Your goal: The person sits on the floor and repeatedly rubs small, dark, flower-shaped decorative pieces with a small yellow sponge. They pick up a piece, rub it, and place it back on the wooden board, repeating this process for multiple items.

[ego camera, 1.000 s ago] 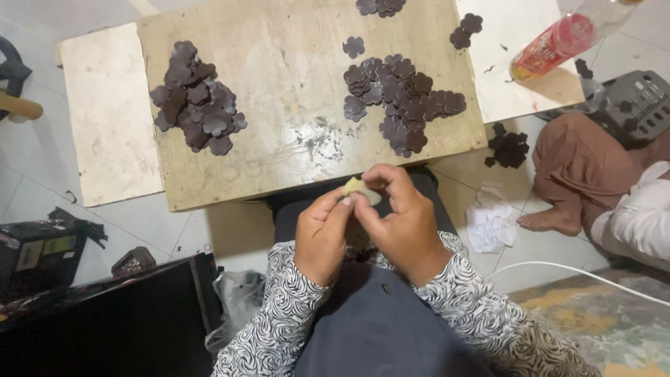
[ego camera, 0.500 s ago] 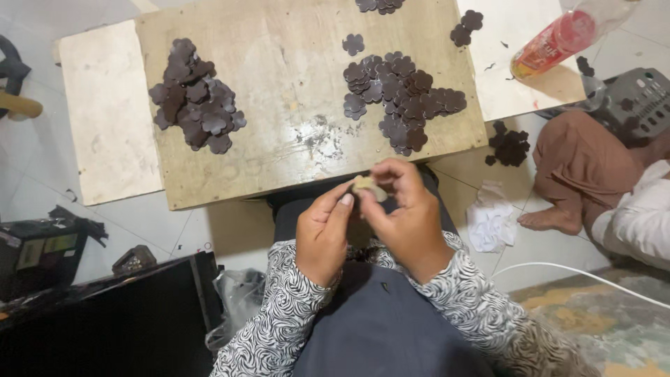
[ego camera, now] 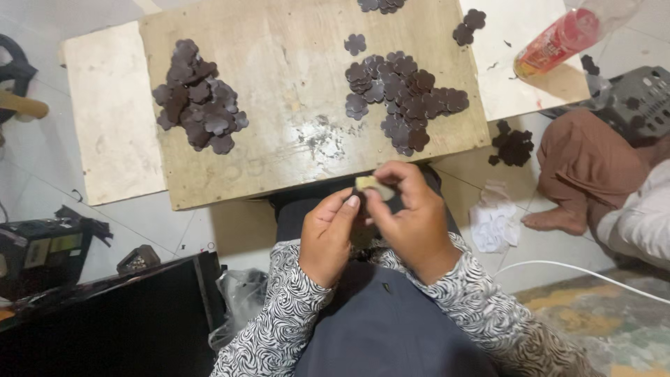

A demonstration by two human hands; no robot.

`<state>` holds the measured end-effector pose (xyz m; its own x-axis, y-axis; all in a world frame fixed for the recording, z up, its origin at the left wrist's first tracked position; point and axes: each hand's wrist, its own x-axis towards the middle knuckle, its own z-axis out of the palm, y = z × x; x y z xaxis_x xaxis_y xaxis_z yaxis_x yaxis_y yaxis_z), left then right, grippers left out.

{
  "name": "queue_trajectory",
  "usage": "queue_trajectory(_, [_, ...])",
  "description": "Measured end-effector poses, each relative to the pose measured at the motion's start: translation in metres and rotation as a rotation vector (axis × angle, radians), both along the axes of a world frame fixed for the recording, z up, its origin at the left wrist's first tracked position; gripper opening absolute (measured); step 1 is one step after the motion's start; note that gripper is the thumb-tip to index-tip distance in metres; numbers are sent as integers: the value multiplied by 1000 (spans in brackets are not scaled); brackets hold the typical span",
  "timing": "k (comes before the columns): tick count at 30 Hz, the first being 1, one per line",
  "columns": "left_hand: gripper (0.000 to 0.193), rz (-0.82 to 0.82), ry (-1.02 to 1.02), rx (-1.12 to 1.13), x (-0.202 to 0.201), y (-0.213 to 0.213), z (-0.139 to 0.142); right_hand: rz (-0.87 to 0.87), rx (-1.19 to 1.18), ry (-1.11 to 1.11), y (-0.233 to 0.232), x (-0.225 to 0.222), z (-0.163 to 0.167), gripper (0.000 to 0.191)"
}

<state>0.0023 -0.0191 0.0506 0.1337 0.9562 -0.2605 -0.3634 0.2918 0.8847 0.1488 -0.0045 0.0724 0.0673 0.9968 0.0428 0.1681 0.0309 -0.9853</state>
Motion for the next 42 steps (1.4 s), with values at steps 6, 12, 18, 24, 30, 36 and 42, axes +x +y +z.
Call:
queue_trajectory(6, [27,28,-134,-117,-1,10,-4,-41,237,7,-11,8,-5,31])
queue_trajectory(12, [27,41,-149,-106,3,7,-7,-22,217,-348,-7,4,-10,35])
queue_trajectory(18, [28,53,-159,-94,5,7,-13,-68,149,-119,-10,5,-18,35])
queue_trajectory(24, [29,84,-162,-132,5,5,-19,-74,146,-303,-2,8,-19,38])
queue_trajectory(30, [30,36,-197,9,7,4,-21,10,315,-258,-11,5,-16,37])
queue_trajectory(36, [30,3,-100,-221,5,7,-9,-70,137,-48,5,18,-21,32])
queue_trajectory(42, [25,-73,687,181,9,4,7,159,205,-205,1,31,-3,34])
